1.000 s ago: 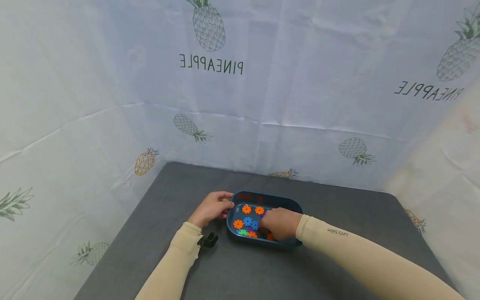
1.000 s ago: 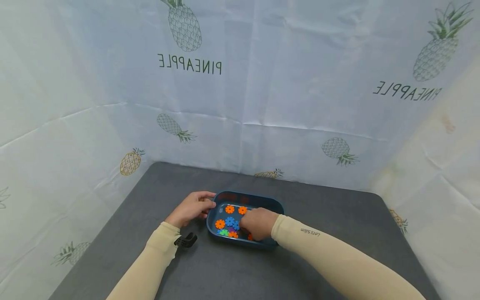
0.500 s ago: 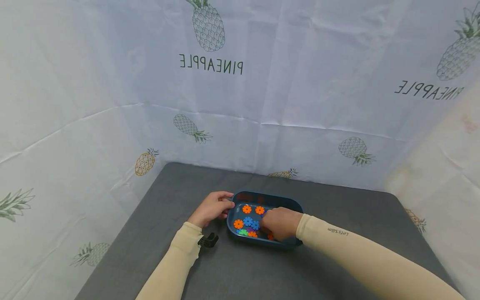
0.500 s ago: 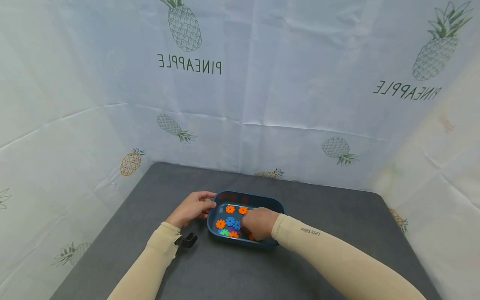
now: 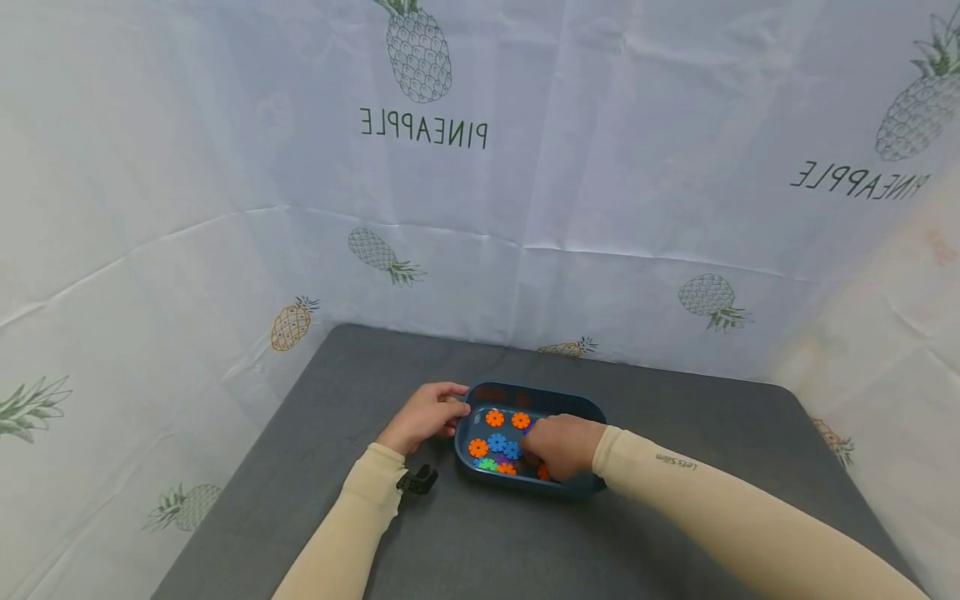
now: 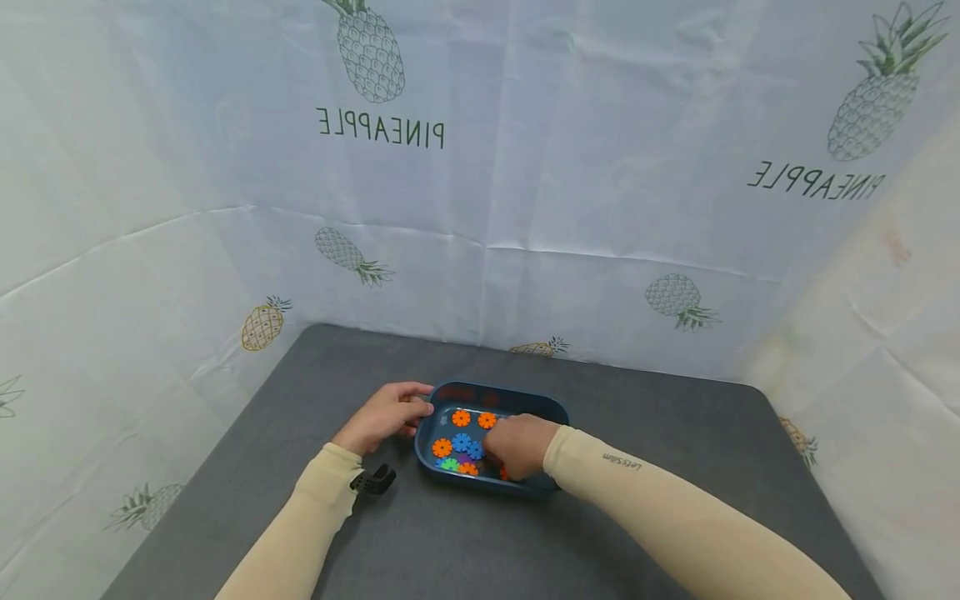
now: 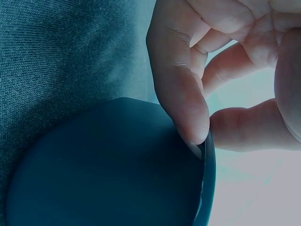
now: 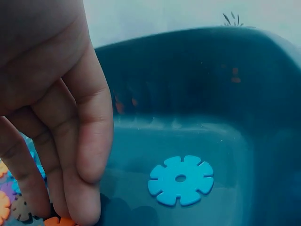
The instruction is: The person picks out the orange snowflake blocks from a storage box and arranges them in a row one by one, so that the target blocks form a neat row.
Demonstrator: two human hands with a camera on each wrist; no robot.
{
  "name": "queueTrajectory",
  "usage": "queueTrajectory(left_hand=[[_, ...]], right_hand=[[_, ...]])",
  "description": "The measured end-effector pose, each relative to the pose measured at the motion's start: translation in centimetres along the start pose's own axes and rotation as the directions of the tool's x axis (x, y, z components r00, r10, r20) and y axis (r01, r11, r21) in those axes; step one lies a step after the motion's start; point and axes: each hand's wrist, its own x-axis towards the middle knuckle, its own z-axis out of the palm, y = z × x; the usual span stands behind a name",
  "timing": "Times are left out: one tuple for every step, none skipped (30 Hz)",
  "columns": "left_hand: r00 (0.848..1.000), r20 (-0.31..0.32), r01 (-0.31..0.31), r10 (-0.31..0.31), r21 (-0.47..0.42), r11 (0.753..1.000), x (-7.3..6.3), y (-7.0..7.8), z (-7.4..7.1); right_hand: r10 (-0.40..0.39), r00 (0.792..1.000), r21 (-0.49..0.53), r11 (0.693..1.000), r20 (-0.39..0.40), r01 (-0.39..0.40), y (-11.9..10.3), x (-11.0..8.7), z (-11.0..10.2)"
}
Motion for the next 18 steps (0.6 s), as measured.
queueTrajectory(left_hand=[[1.0,0.002,0.001,-0.001,-0.003,1.0,0.0,0.0,0.0],[1.0,0.003,-0.001,0.001,-0.001,1.0,0.0,0.1,0.1],[1.0,0.005,-0.005,0.005,-0.001,1.0,0.1,0.1,0.1],[1.0,0.007,-0.009,0.009,0.0,1.0,0.1,0.1,0.1],[1.0,0.008,-0.012,0.012,0.0,1.0,0.1,0.1,0.1],[1.0,0.009,-0.015,0.015,0.0,1.0,0.1,0.1,0.1],[1.0,0.01,-0.017,0.017,-0.001,1.0,0.1,0.1,0.1],[1.0,0.011,-0.019,0.019,-0.001,1.0,0.1,0.0,0.1],[1.0,0.014,-0.022,0.022,-0.002,1.0,0.1,0.0,0.0],[1.0,0.016,-0.023,0.023,-0.002,1.0,0.1,-0.1,0.0],[1.0,0.019,-0.024,0.025,-0.004,1.0,0.1,-0.2,0.0],[1.0,0.021,-0.023,0.023,-0.007,1.0,0.1,-0.2,0.0],[0.999,0.023,-0.024,0.024,-0.009,1.0,0.1,-0.3,-0.1],[0.999,0.025,-0.025,0.025,-0.01,1.0,0.1,-0.4,-0.1],[0.999,0.027,-0.026,0.027,-0.013,1.0,0.1,-0.4,-0.1],[0.999,0.03,-0.025,0.025,-0.018,1.0,0.1,-0.4,-0.1],[0.999,0.032,-0.024,0.025,-0.023,0.999,0.1,-0.5,-0.1],[0.999,0.034,-0.023,0.024,-0.028,0.999,0.1,-0.5,-0.1]], right_hand=[[0.008,1.0,0.006,1.0,0.005,-0.008,0.1,-0.1,-0.1],[0.018,1.0,0.012,1.0,0.007,-0.018,0.3,-0.2,-0.2],[0.029,1.0,0.015,0.999,0.008,-0.029,0.4,-0.3,-0.4],[0.042,0.999,0.019,0.999,0.007,-0.042,0.5,-0.5,-0.6],[0.053,0.999,0.021,0.998,0.001,-0.053,0.6,-0.6,-0.8],[0.064,0.998,0.024,0.998,-0.005,-0.064,0.8,-0.8,-1.1],[0.07,0.997,0.026,0.997,-0.013,-0.069,1.0,-0.9,-1.3],[0.076,0.997,0.034,0.997,-0.021,-0.075,1.2,-1.1,-1.5],[0.079,0.996,0.041,0.996,-0.029,-0.078,1.3,-1.3,-1.8],[0.078,0.996,0.048,0.996,-0.04,-0.076,1.5,-1.5,-2.0],[0.076,0.996,0.055,0.996,-0.049,-0.073,1.7,-1.7,-2.2],[0.076,0.996,0.068,0.995,-0.057,-0.072,1.9,-2.0,-2.3],[0.076,0.995,0.079,0.994,-0.065,-0.07,2.2,-2.3,-2.5],[0.074,0.995,0.098,0.993,-0.074,-0.067,2.4,-2.5,-2.6],[0.076,0.994,0.12,0.991,-0.08,-0.066,2.6,-2.8,-2.7],[0.078,0.993,0.143,0.988,-0.087,-0.065,2.8,-3.1,-2.8],[0.081,0.992,0.17,0.983,-0.094,-0.064,3.0,-3.5,-2.8],[0.084,0.991,0.194,0.979,-0.102,-0.063,3.2,-3.8,-2.8]])
